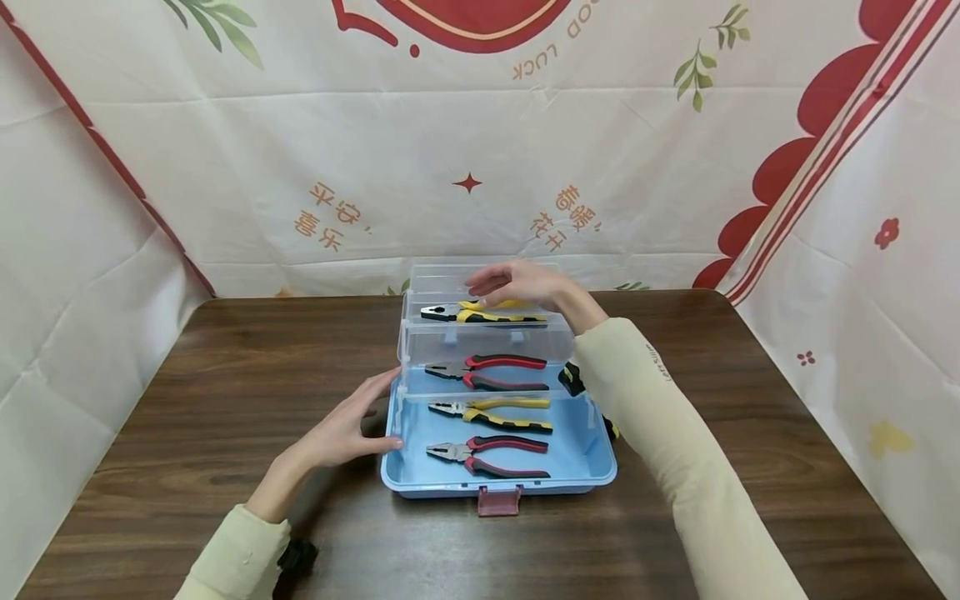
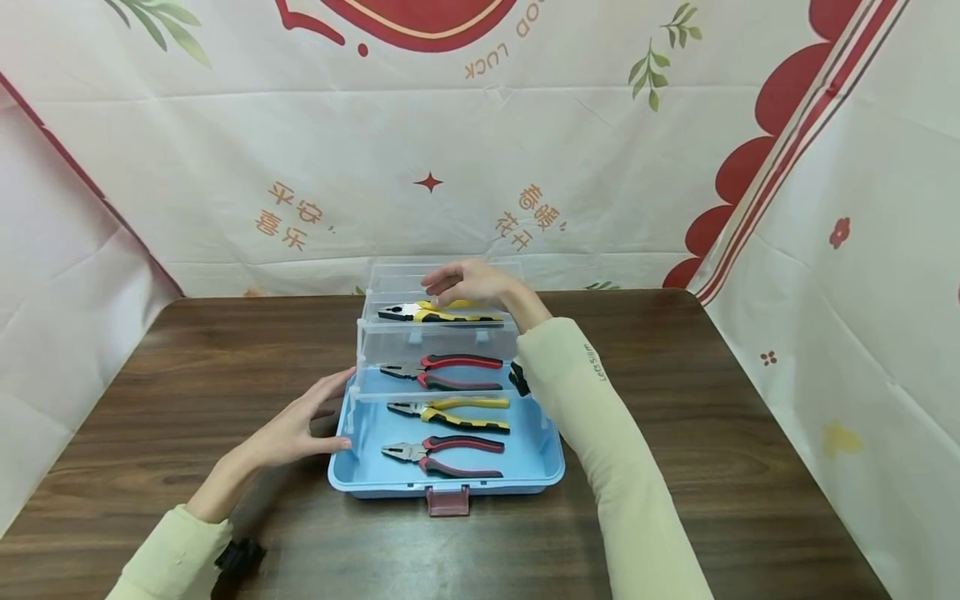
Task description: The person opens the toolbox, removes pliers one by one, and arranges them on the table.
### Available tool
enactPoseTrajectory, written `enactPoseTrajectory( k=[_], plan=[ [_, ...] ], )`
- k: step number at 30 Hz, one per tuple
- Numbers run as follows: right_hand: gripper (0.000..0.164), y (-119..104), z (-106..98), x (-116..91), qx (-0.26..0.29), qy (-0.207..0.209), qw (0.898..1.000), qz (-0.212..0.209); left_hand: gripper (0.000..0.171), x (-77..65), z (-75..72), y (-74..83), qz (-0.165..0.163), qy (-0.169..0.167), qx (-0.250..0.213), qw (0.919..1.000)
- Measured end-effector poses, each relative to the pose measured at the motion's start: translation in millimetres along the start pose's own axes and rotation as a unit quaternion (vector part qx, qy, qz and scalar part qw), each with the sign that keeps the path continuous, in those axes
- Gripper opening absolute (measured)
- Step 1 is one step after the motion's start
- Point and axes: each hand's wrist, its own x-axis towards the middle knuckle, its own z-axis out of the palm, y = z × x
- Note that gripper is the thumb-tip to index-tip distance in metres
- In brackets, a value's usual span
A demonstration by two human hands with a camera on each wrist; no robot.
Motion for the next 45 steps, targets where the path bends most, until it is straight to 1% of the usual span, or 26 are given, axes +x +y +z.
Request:
enactPoseTrajectory(
  k=[6, 10, 14, 17, 20, 23, 25, 28, 31, 36, 43, 45],
  plan=[
    [0.046, -5, 2, 6, -0.038, -0.022, 0.999, 0.017, 0.089, 0.2, -0.4, 0.7, -0.007, -0.002, 0.0, 1.0],
    [0.05, -8, 4, 7, -0.074, -0.037, 0.996, 0.014, 0.089, 0.2, -0.9, 0.4, -0.009, -0.003, 0.0, 1.0],
    [0.048, -7, 6, 9, -0.075, -0.048, 0.996, 0.008, 0.089, -0.2, -0.7, -0.5, -0.008, -0.003, -0.002, 1.0],
    [0.045, -7, 9, 9, -0.079, -0.046, 0.996, 0.006, 0.089, -0.1, 0.0, -0.4, -0.007, -0.003, -0.005, 1.0],
    [0.042, -9, 11, 9, -0.118, -0.036, 0.992, 0.009, 0.089, 0.4, 0.4, -0.5, -0.006, -0.003, -0.004, 1.0],
    [0.04, -12, 14, 9, -0.163, -0.03, 0.986, 0.009, 0.089, 0.8, 0.4, -1.0, -0.004, 0.0, -0.001, 1.0],
    [0.038, -12, 16, 9, -0.178, -0.029, 0.984, 0.007, 0.089, 0.9, 0.2, -1.0, -0.005, 0.001, 0.001, 1.0],
    [0.035, -12, 17, 9, -0.174, -0.029, 0.984, 0.005, 0.089, 0.3, 0.2, 0.2, -0.01, 0.001, 0.003, 0.9999],
    [0.033, -11, 16, 8, -0.155, -0.034, 0.987, 0.008, 0.09, -0.9, 0.7, 0.3, -0.016, -0.001, 0.004, 0.9999],
    [0.029, -12, 17, 10, -0.141, -0.04, 0.989, 0.008, 0.089, -2.1, 1.5, -1.8, -0.015, 0.002, 0.004, 0.9999],
    [0.03, -12, 18, 15, -0.145, -0.021, 0.989, 0.024, 0.089, -1.4, 1.7, -2.3, -0.01, 0.002, 0.009, 0.9999],
    [0.029, -11, 19, 16, -0.146, -0.014, 0.989, 0.017, 0.089, -1.2, 1.1, -1.7, -0.013, 0.002, 0.011, 0.9999]
  ],
)
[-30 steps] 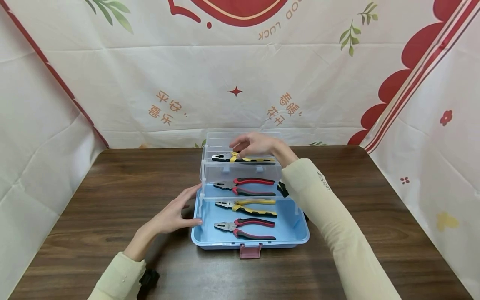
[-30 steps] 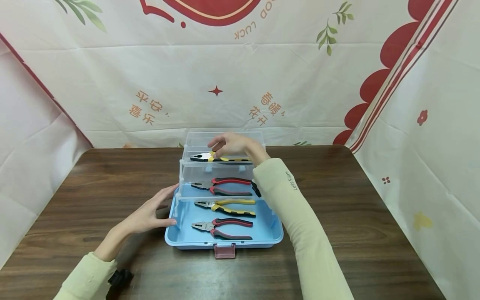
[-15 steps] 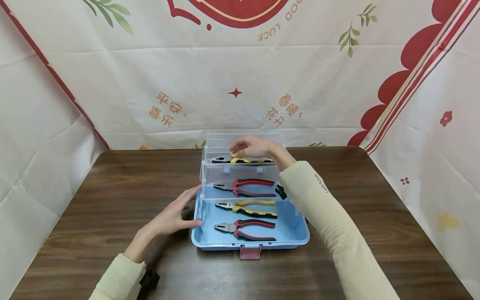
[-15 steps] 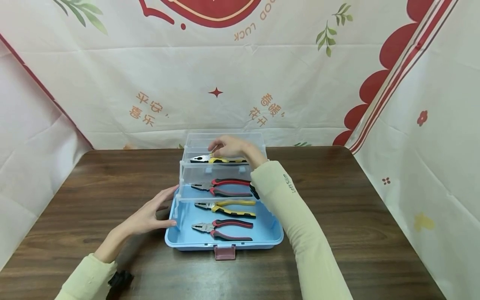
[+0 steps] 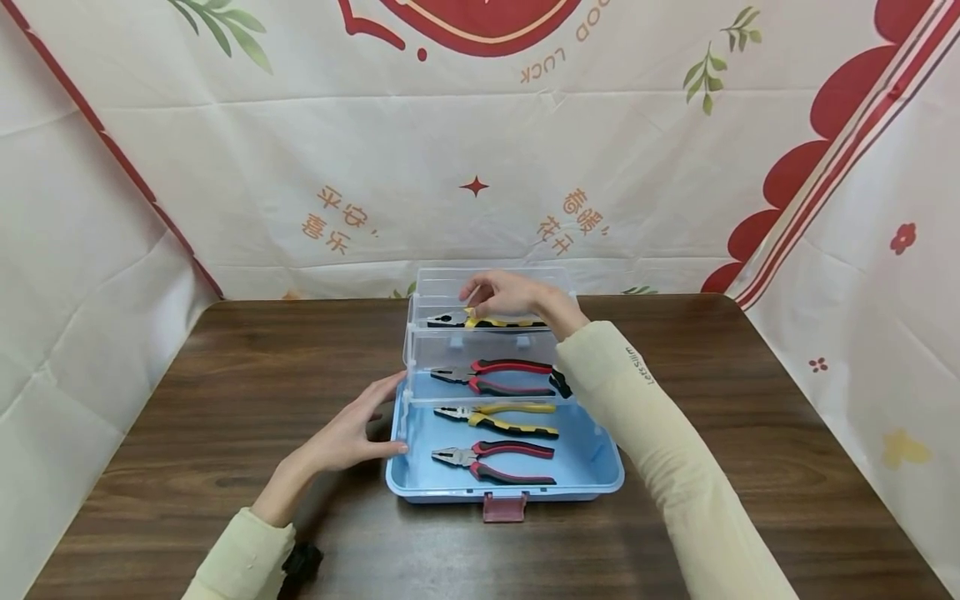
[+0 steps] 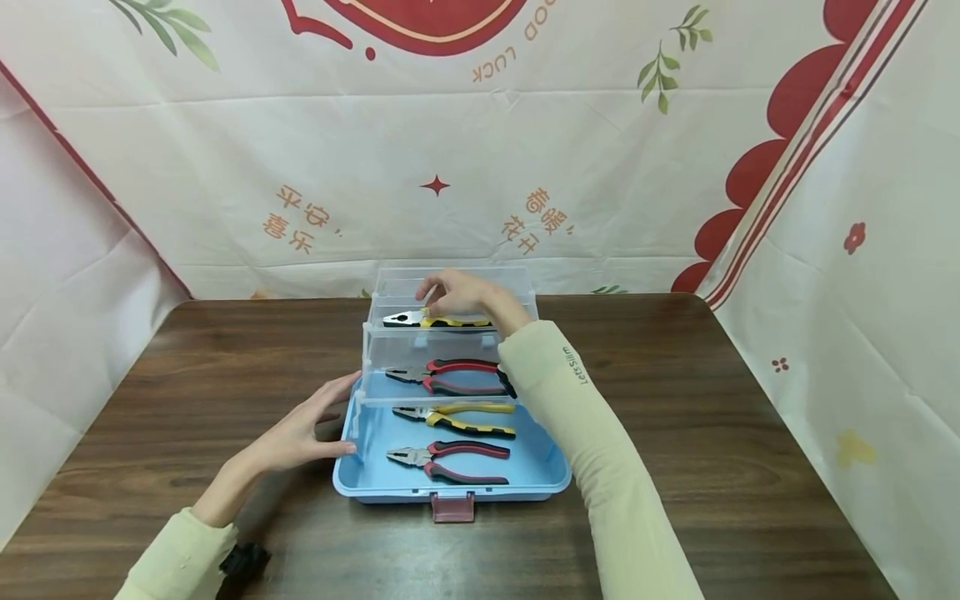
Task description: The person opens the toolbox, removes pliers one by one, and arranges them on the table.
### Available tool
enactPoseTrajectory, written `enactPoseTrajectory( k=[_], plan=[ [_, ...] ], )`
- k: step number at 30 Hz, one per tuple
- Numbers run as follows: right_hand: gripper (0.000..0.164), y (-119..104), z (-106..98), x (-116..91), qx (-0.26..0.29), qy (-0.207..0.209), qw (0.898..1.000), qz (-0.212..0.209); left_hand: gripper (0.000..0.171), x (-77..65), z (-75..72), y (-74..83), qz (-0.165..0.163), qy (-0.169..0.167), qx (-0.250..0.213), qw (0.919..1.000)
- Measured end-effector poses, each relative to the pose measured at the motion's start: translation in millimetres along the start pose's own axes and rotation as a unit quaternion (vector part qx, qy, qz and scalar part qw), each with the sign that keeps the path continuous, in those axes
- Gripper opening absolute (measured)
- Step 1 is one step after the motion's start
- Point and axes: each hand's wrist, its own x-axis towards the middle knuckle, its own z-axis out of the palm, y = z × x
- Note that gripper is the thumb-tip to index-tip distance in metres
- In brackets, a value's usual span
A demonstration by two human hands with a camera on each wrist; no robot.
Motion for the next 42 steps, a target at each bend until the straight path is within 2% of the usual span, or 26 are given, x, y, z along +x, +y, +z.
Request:
enactPoseTrajectory(
  k=[9, 15, 22, 30, 35, 42],
  plan=[
    [0.027, 1.3, 4.2, 0.8, -0.03, 0.033, 0.998, -0.037, 0.09, 1.1, -0.6, 2.2, 0.0, 0.001, 0.003, 1.0],
    [0.029, -0.3, 6.6, 1.9, -0.069, 0.043, 0.995, -0.065, 0.09, 0.1, -1.0, 1.5, 0.0, 0.001, 0.005, 1.0],
    [0.033, -4.0, 4.4, 1.2, -0.076, 0.02, 0.997, -0.028, 0.09, 0.1, 0.0, 1.2, -0.005, 0.001, 0.003, 1.0],
    [0.025, -6.4, 2.6, -1.6, -0.096, 0.003, 0.994, -0.046, 0.089, 0.3, 0.2, 2.7, -0.005, 0.002, -0.001, 1.0],
    [0.029, -6.5, 0.7, -2.8, -0.096, 0.006, 0.995, -0.039, 0.089, 0.2, 0.3, 2.1, -0.003, 0.001, 0.0, 1.0],
    [0.031, -3.0, -0.2, -6.1, -0.089, 0.015, 0.994, -0.06, 0.089, -0.4, 0.0, 1.6, -0.004, 0.0, 0.003, 1.0]
  ],
)
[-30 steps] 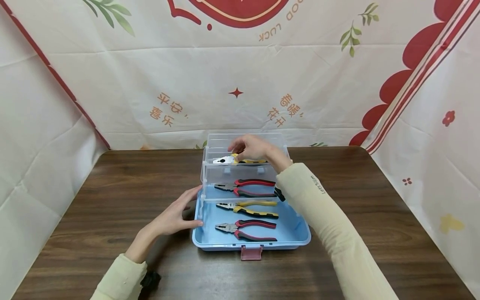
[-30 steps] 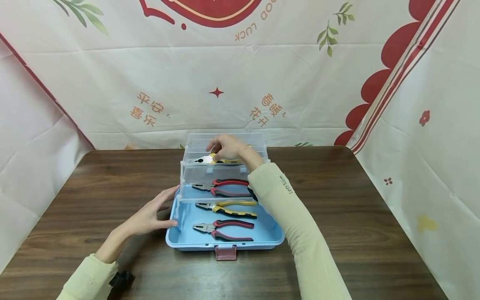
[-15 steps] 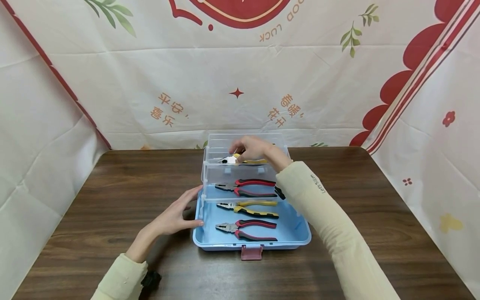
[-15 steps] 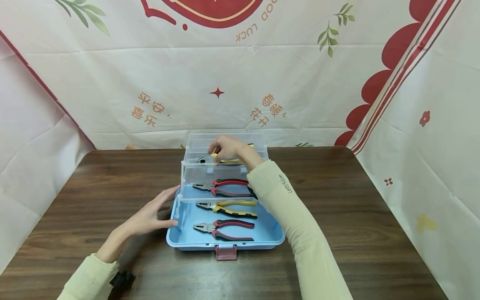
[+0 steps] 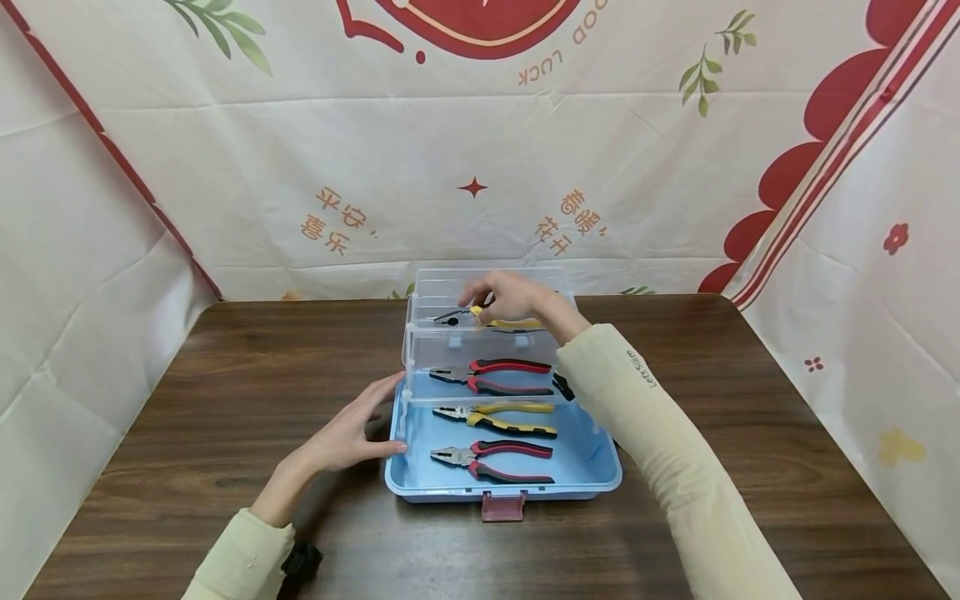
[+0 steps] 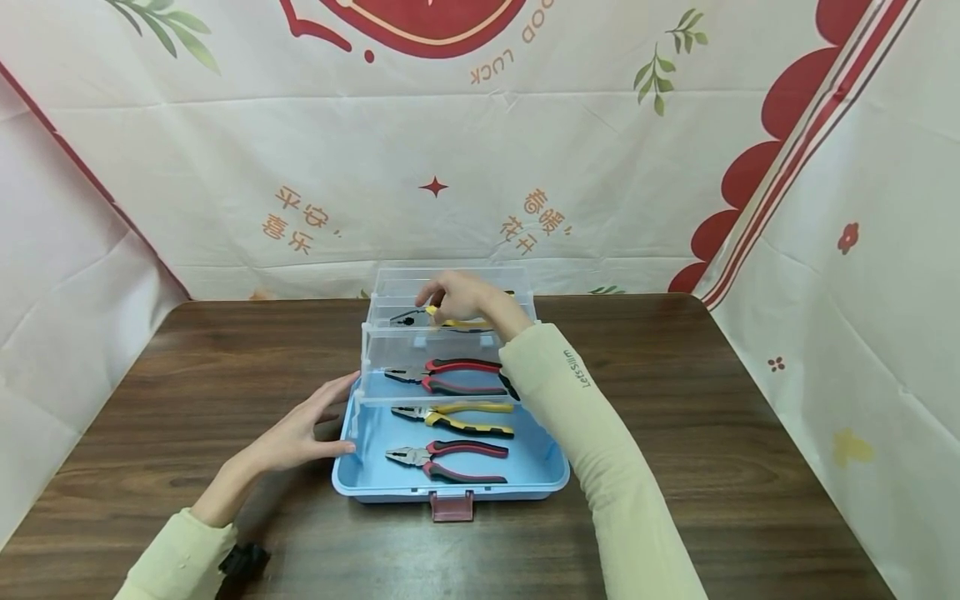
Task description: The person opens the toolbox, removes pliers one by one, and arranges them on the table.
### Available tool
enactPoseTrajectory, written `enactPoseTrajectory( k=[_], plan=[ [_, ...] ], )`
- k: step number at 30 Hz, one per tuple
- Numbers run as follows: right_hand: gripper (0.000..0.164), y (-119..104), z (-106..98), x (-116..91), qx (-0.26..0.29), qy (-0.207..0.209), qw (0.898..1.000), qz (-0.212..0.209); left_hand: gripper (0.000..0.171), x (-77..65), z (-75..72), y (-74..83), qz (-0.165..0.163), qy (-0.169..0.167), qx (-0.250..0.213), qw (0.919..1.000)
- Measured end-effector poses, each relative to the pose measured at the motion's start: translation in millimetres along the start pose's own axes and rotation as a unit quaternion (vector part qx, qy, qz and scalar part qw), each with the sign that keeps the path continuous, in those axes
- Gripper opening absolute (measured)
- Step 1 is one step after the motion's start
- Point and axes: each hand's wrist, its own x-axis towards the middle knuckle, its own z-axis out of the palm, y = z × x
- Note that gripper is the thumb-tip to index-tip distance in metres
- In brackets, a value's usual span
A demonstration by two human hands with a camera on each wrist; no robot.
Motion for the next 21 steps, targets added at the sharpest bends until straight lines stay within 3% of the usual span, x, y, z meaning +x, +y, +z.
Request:
enactPoseTrajectory(
  k=[13, 21],
  plan=[
    [0.029, 11, -4, -11, 0.073, 0.056, 0.995, -0.046, 0.089, -0.3, 1.5, 0.4, 0.003, 0.002, 0.002, 1.0],
    [0.03, 10, -15, -21, 0.087, 0.099, 0.989, -0.07, 0.089, -0.2, 1.0, 1.2, 0.007, 0.002, 0.001, 1.0]
  ],
)
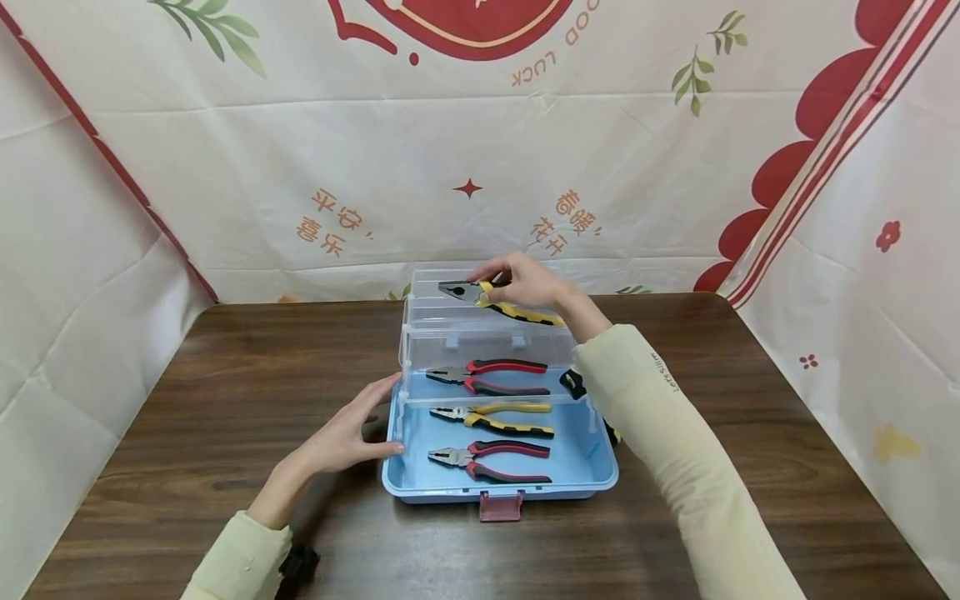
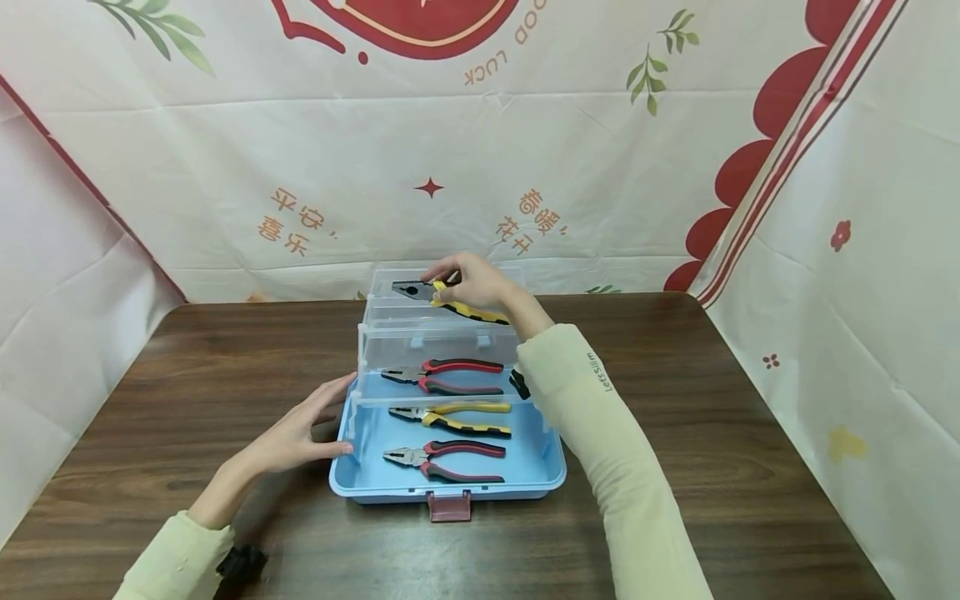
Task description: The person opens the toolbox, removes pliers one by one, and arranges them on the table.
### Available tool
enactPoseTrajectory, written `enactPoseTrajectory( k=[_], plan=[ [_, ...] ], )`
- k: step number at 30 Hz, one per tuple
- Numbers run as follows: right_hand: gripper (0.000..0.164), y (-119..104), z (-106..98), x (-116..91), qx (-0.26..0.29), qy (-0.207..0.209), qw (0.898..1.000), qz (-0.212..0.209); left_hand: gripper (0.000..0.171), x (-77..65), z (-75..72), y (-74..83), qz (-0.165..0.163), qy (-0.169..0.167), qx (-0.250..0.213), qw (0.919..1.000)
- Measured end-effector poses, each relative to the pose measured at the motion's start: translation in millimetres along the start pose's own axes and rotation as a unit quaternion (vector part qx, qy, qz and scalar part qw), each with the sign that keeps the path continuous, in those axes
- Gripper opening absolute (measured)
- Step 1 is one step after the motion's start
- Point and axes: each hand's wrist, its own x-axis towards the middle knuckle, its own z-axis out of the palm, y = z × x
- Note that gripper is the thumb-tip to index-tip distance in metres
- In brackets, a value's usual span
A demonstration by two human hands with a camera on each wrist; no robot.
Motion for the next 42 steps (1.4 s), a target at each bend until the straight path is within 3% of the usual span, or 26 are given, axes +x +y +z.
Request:
enactPoseTrajectory(
  k=[9, 16, 23, 34, 42],
  plan=[
    [0.031, -5, -14, -13, -0.009, 0.047, 0.999, -0.004, 0.09, 0.1, 0.1, 1.6, -0.007, -0.001, -0.002, 1.0],
    [0.032, -6, -24, -30, 0.012, 0.092, 0.995, 0.028, 0.09, -0.2, -0.2, 2.7, -0.013, 0.0, -0.001, 0.9999],
    [0.034, 10, -35, -49, 0.021, 0.126, 0.99, 0.056, 0.089, 0.3, -1.6, 4.3, -0.011, -0.003, 0.002, 0.9999],
    [0.039, 42, -50, -87, 0.04, 0.182, 0.973, 0.138, 0.089, -0.1, -1.2, 3.9, -0.016, -0.002, 0.003, 0.9999],
    [0.043, 65, -50, -123, 0.054, 0.22, 0.953, 0.202, 0.089, 0.1, -0.9, 3.8, -0.017, -0.002, 0.003, 0.9999]
  ],
)
